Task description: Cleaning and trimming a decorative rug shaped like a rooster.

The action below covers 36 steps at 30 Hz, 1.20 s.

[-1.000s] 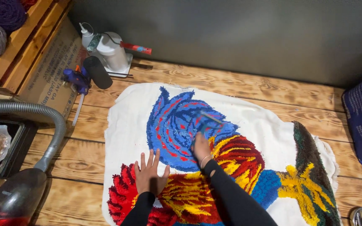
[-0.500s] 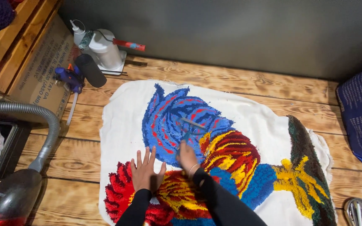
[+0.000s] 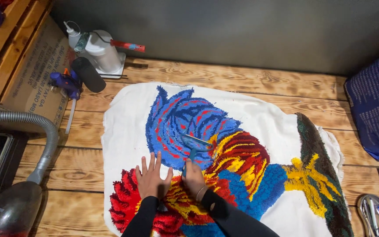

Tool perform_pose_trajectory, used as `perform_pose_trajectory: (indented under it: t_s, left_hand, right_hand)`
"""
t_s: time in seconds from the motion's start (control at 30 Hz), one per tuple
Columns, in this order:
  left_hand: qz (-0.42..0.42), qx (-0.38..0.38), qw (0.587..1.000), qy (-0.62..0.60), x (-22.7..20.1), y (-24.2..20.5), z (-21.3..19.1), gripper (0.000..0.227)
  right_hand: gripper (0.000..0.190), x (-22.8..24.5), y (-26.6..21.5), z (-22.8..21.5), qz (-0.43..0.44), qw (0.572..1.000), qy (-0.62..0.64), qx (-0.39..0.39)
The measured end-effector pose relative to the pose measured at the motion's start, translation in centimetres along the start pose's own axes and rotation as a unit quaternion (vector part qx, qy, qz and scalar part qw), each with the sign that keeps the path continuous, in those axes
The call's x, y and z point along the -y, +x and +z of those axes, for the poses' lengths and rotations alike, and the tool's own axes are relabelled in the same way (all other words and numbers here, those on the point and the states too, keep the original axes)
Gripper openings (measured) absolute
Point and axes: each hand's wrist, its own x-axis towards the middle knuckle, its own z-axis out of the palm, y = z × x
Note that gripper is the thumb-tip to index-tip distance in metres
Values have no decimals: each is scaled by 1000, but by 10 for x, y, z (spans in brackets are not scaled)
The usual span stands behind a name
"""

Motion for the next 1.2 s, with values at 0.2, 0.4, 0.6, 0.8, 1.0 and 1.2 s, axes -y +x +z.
perform_pose_trajectory:
  t_s: [0.2,0.4,0.6,0.8,1.0,1.2]
  left_hand:
    - [11,-3,1000,0,4,4,11,83]
    - [13,-3,1000,-1,5,7,14,83]
    - [19,6,1000,7,7,7,18,83]
    - [28,-5,1000,-14,9,5,18,82]
    - [33,-23,999,-30,9,3,18,82]
    - [39,-42,998,-32,11,5,22,81]
  right_hand:
    - [62,90,53,-72,5,990,57,-128]
    - [52,-10,-12,6,36,995,-18,-87]
    - [39,0,10,-39,-217,951,-210,-61]
    - [53,21,17,-38,22,992,33,-116]
    - [54,17,-23,0,52,997,55,3]
    - [66,83,75,-46,24,994,52,-91]
